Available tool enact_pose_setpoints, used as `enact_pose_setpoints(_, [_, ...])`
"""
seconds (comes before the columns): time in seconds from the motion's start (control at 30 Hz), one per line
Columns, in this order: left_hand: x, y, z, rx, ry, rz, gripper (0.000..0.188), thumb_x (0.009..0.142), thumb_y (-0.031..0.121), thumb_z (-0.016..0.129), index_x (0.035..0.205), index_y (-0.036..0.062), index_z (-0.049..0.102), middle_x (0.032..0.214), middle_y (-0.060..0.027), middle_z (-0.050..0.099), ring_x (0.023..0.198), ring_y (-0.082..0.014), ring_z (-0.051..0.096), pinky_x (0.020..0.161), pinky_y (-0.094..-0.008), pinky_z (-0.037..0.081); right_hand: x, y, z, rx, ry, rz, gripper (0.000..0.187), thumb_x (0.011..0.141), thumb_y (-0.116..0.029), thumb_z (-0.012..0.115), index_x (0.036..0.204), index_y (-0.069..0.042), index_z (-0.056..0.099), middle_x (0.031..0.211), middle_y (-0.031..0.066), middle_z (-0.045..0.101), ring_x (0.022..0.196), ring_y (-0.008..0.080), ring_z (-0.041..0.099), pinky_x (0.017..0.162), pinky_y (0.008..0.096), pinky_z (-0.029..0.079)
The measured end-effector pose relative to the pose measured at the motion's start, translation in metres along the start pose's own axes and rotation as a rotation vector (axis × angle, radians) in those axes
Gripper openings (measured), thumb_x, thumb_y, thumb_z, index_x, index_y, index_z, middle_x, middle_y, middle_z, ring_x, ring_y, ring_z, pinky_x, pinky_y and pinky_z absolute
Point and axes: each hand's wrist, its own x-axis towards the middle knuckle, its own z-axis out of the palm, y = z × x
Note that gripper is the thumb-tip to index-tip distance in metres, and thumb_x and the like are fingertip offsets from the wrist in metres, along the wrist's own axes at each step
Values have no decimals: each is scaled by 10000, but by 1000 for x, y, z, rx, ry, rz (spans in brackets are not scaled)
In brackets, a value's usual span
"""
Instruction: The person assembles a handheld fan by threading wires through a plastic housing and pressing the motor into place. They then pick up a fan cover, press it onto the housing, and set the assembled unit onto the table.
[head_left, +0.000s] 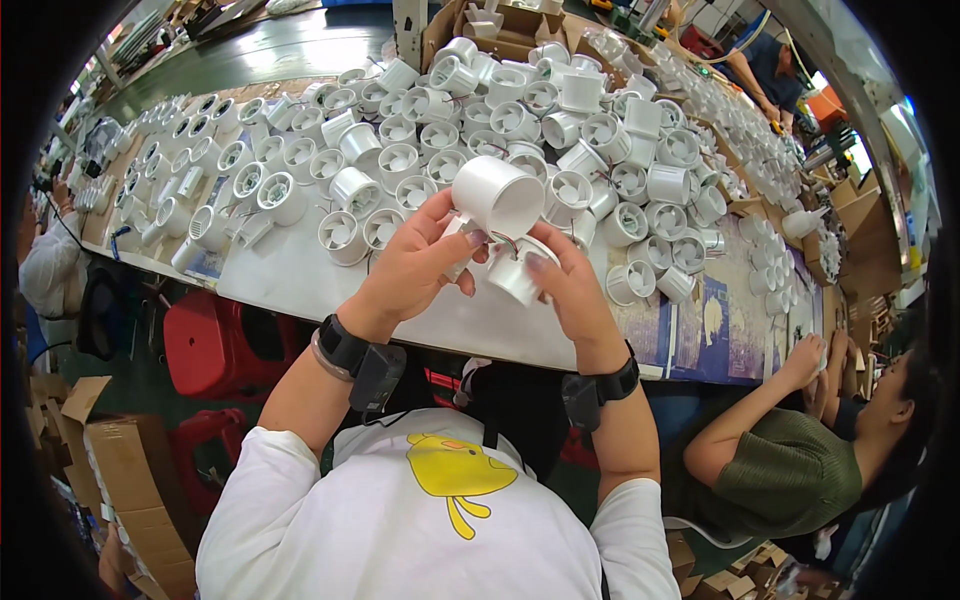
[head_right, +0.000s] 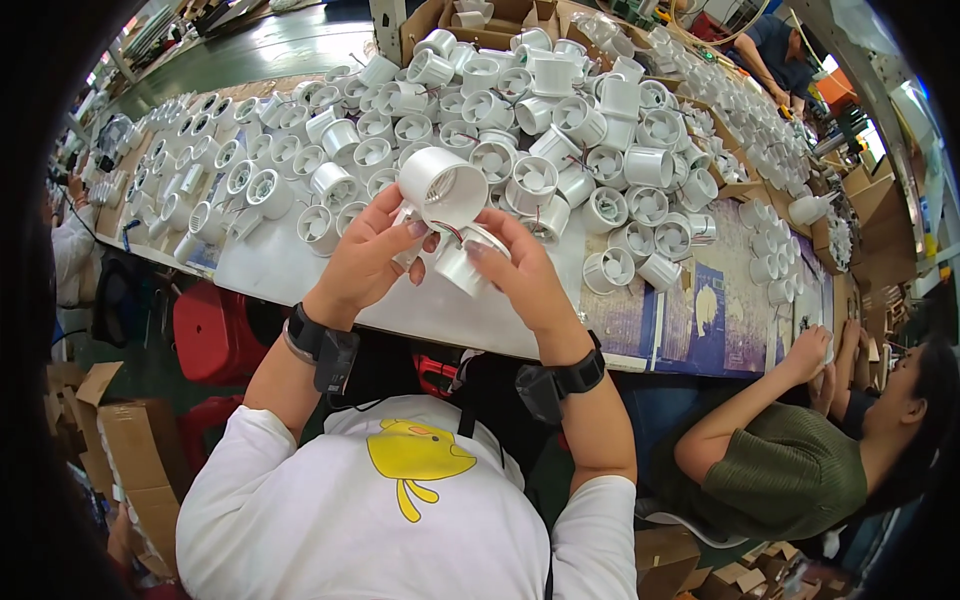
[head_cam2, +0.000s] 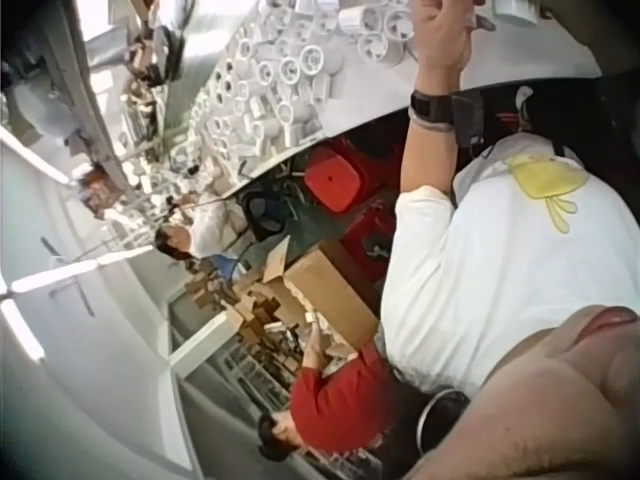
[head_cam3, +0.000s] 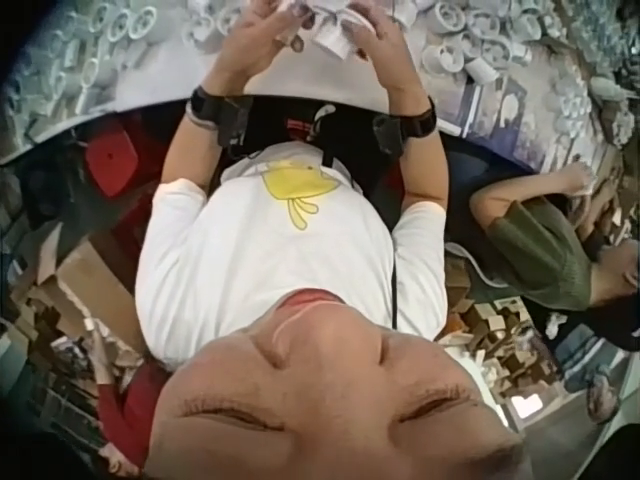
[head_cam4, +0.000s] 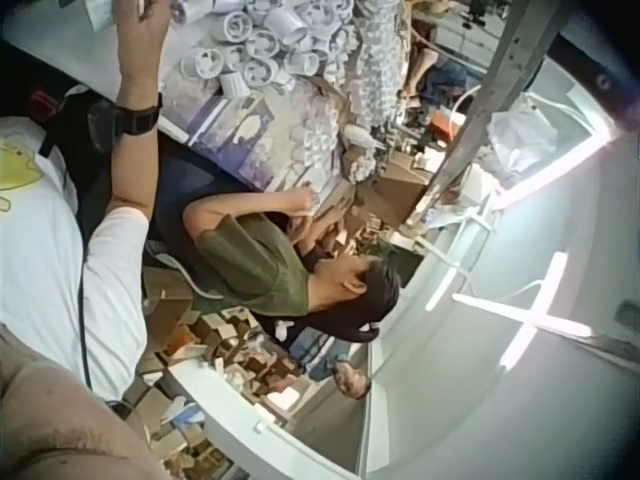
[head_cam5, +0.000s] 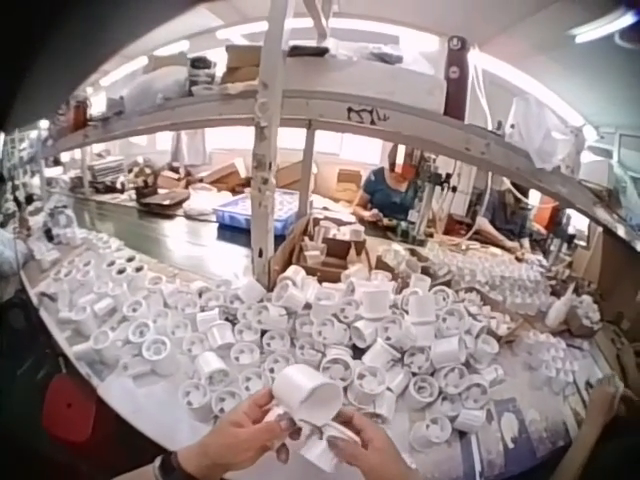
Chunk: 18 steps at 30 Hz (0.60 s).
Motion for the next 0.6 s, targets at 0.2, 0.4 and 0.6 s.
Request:
enact_pose_setpoints(0.2, [-4, -16, -2, 77, 138, -90, 469, 905, 140, 599, 1331, 92, 411, 1035, -29, 586, 852, -100, 558, 577, -255, 518, -13, -29, 20, -1331, 213, -803, 544, 720, -65, 705, 1243, -38, 557, 1180, 141, 529, 1059, 267, 543, 899, 345, 440])
enact_pose_setpoints(0.4, [-7, -19, -10, -85, 5, -321, 404, 915, 181, 572, 1291, 92, 451, 1020, -31, 591, 849, -104, 560, 609, -278, 534, -6, -49, 23, -1357, -22, -889, 586, 679, -27, 685, 1250, -29, 555, 1154, 142, 530, 1065, 292, 537, 905, 349, 442])
enact_pose_setpoints(0.6, [-13, -20, -9, -64, 12, -432, 327, 930, 222, 521, 1213, 60, 501, 988, -59, 623, 799, -123, 598, 618, -320, 541, 5, -40, 16, -1266, -194, -783, 584, 706, -10, 646, 1279, -50, 541, 1186, 144, 505, 1112, 281, 510, 930, 344, 430])
